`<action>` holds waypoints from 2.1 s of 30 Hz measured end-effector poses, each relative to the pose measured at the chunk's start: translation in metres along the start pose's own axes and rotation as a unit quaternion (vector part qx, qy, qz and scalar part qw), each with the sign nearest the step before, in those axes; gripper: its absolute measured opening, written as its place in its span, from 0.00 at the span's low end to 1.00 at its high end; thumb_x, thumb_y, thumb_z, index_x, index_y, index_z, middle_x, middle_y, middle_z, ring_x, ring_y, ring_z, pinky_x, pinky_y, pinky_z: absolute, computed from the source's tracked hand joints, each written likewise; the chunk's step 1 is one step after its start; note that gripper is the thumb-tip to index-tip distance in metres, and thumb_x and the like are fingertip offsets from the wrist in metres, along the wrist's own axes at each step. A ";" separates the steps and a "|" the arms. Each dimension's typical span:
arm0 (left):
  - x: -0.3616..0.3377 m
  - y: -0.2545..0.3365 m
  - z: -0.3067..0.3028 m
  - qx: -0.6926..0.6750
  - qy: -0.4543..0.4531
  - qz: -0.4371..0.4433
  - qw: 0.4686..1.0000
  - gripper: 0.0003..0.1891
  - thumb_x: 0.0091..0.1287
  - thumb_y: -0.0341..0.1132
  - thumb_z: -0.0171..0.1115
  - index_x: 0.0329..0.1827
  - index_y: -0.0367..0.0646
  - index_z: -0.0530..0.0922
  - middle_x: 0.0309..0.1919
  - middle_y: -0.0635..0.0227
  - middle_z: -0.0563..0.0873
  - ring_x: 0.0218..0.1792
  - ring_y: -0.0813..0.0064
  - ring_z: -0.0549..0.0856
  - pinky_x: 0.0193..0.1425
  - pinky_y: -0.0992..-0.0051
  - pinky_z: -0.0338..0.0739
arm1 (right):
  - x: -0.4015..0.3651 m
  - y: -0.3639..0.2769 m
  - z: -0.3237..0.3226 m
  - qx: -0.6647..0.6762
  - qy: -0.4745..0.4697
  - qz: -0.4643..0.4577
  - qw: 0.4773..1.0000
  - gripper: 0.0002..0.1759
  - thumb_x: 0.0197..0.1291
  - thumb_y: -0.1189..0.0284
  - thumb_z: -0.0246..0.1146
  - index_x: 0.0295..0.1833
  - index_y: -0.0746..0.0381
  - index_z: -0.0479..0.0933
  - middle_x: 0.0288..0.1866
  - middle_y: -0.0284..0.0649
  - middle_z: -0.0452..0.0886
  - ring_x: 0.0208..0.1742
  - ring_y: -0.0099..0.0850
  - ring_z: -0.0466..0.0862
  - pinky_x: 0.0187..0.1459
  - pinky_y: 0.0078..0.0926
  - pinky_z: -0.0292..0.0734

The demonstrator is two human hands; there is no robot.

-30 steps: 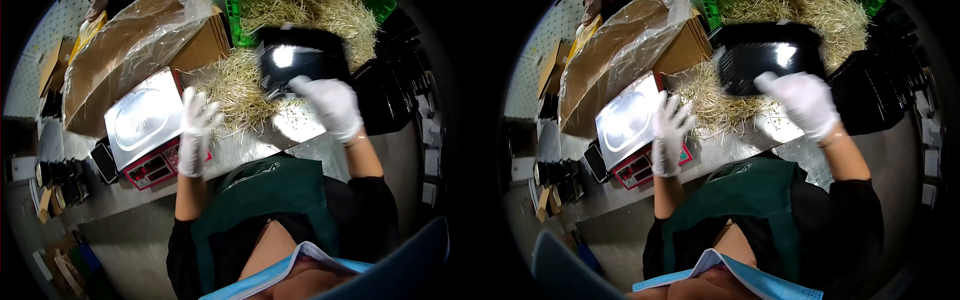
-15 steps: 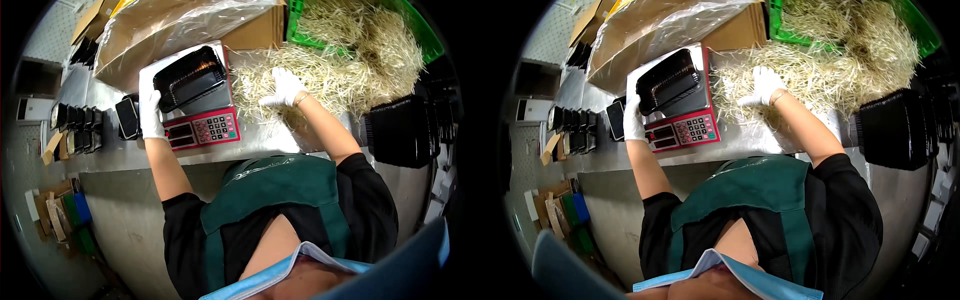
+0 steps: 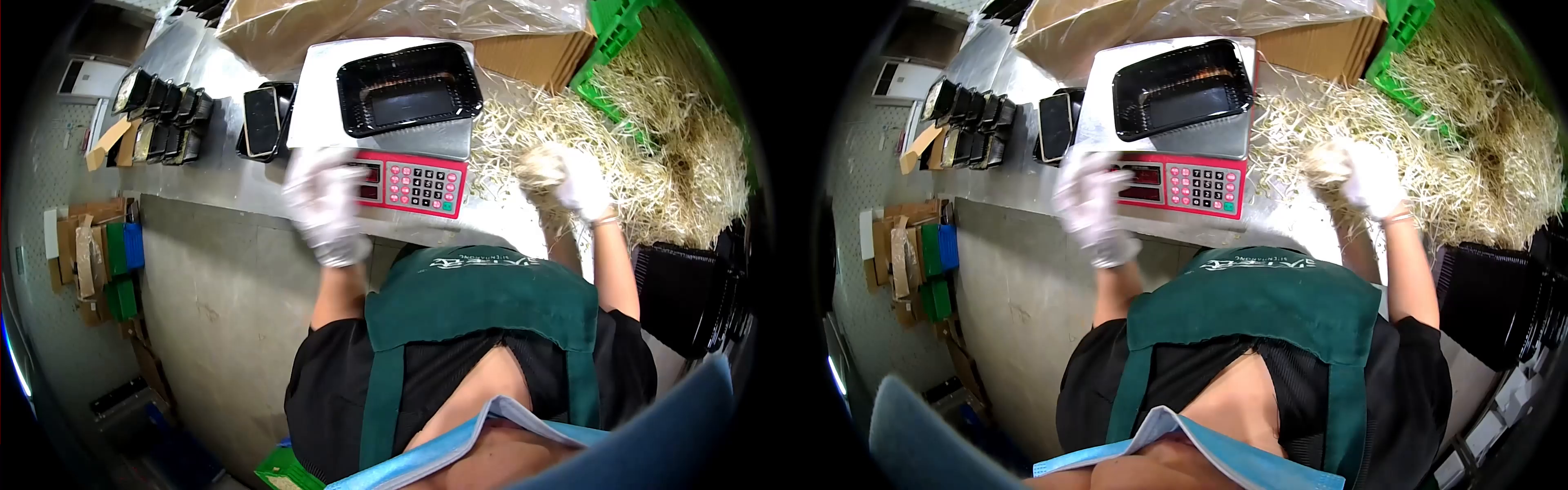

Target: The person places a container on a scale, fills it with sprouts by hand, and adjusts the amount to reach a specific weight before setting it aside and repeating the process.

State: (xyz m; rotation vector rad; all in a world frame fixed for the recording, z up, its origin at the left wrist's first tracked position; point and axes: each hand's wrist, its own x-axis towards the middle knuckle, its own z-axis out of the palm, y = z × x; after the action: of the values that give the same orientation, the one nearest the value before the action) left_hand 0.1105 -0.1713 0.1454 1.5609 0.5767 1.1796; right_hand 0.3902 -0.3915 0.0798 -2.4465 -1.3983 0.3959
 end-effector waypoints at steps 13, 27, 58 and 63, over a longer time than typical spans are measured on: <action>-0.059 -0.111 0.212 0.417 -0.515 0.195 0.723 0.28 0.60 0.36 0.53 0.64 0.38 0.68 0.50 0.51 0.79 0.52 0.58 0.78 0.65 0.54 0.59 | -0.057 0.054 0.018 -0.021 0.021 -0.016 0.999 0.39 0.44 0.68 0.65 0.67 0.61 0.65 0.47 0.53 0.78 0.51 0.48 0.76 0.55 0.42 0.71; -0.009 -0.175 0.218 0.464 -0.489 0.219 0.705 0.30 0.60 0.46 0.60 0.67 0.53 0.67 0.55 0.54 0.78 0.58 0.57 0.76 0.60 0.62 0.70 | -0.001 0.154 -0.047 -0.254 -0.138 0.145 0.946 0.49 0.37 0.58 0.74 0.66 0.65 0.62 0.53 0.50 0.79 0.57 0.45 0.78 0.65 0.43 0.65; -0.081 -0.101 0.146 0.292 -0.533 0.253 0.752 0.23 0.62 0.30 0.47 0.62 0.42 0.71 0.63 0.52 0.70 0.61 0.53 0.70 0.68 0.57 0.60 | 0.043 0.055 -0.018 0.063 -0.062 0.059 0.994 0.46 0.48 0.40 0.64 0.66 0.61 0.68 0.63 0.57 0.71 0.64 0.47 0.72 0.65 0.33 0.67; -0.065 -0.110 0.176 0.288 -0.454 0.339 0.772 0.26 0.59 0.30 0.52 0.63 0.36 0.66 0.66 0.46 0.65 0.64 0.48 0.67 0.70 0.55 0.57 | -0.020 -0.013 0.017 -0.010 0.036 0.040 0.998 0.25 0.60 0.52 0.53 0.59 0.53 0.73 0.54 0.46 0.78 0.52 0.46 0.78 0.54 0.41 0.73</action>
State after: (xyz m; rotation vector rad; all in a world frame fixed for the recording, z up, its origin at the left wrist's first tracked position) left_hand 0.2639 -0.2663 0.0254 2.7430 -0.3745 0.5516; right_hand 0.3634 -0.4009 0.0706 -2.5139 -1.2841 0.3084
